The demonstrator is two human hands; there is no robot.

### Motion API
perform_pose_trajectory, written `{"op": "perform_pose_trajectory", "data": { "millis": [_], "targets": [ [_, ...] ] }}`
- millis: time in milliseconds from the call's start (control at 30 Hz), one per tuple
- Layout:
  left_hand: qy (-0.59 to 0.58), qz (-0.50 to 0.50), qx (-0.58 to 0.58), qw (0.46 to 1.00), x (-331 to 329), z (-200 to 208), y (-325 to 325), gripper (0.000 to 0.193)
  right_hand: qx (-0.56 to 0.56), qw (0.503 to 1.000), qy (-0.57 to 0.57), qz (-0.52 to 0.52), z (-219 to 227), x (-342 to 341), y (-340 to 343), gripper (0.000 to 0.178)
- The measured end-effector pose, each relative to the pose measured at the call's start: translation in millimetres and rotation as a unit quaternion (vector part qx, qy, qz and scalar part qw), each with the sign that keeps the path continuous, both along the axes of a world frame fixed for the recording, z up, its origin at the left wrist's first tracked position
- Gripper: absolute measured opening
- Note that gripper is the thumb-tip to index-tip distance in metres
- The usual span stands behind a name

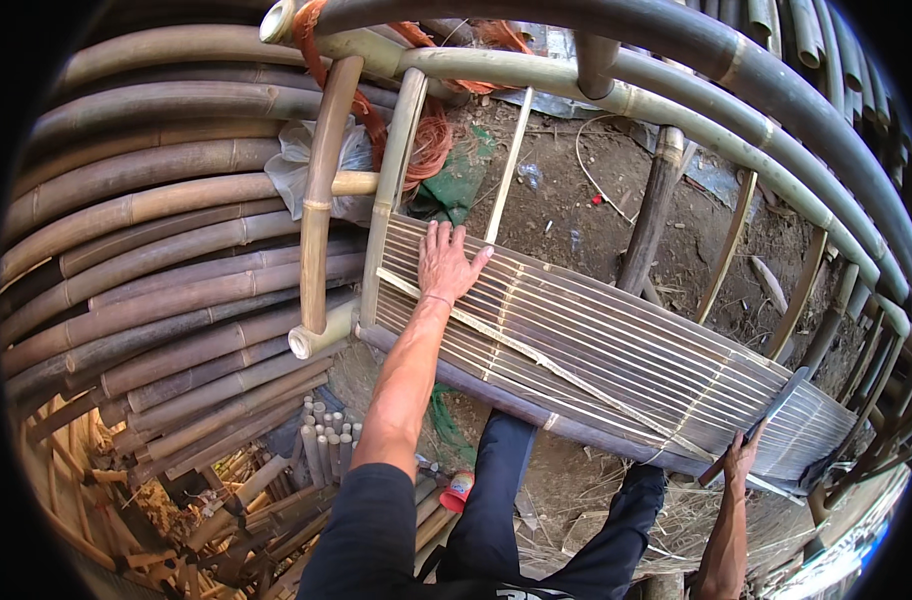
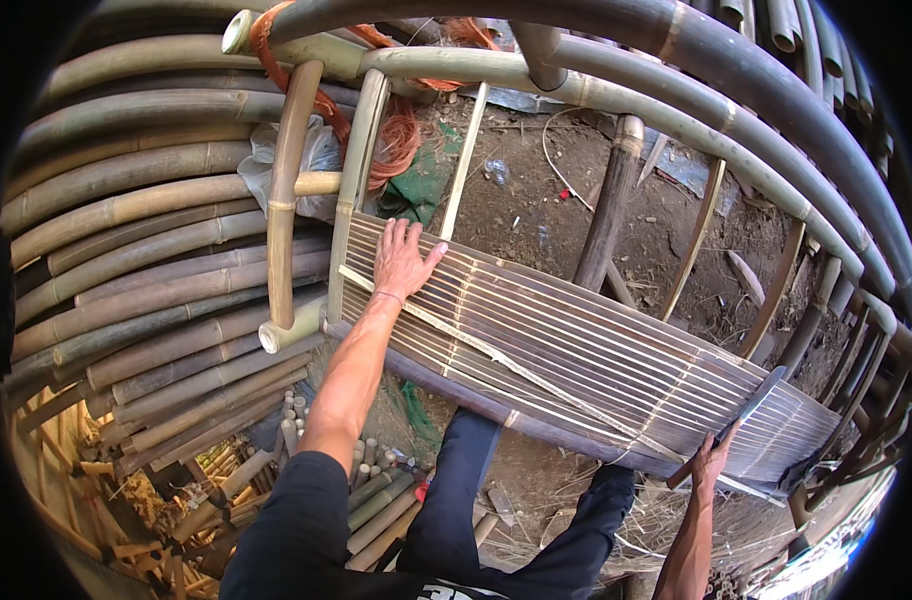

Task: The person weaves thin bamboo strips into a rectangular bamboo frame using a knife to split and trim the material. They repeatedly insert the strips into the frame, tapping them into place to create a tight woven mat.

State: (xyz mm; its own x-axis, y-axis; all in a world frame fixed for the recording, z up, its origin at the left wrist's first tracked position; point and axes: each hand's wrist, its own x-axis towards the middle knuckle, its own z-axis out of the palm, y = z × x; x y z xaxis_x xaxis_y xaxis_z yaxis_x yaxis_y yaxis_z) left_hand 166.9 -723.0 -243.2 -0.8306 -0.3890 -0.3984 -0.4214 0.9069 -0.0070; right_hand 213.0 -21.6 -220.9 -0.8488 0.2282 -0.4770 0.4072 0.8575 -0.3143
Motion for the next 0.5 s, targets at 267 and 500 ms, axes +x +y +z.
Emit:
{"op": "perform_pose_trajectory", "data": {
  "millis": [267,500],
  "targets": [
    [0.01,-0.096,0.032,0.995,1,15,20,0.077,-0.036,0.999,0.006,0.002,2,0,2,0.072],
    [0.041,-0.235,0.145,0.96,-29,30,188,0.088,-0.038,0.998,0.033,0.035,4,1,1,0.073]
  ]
}}
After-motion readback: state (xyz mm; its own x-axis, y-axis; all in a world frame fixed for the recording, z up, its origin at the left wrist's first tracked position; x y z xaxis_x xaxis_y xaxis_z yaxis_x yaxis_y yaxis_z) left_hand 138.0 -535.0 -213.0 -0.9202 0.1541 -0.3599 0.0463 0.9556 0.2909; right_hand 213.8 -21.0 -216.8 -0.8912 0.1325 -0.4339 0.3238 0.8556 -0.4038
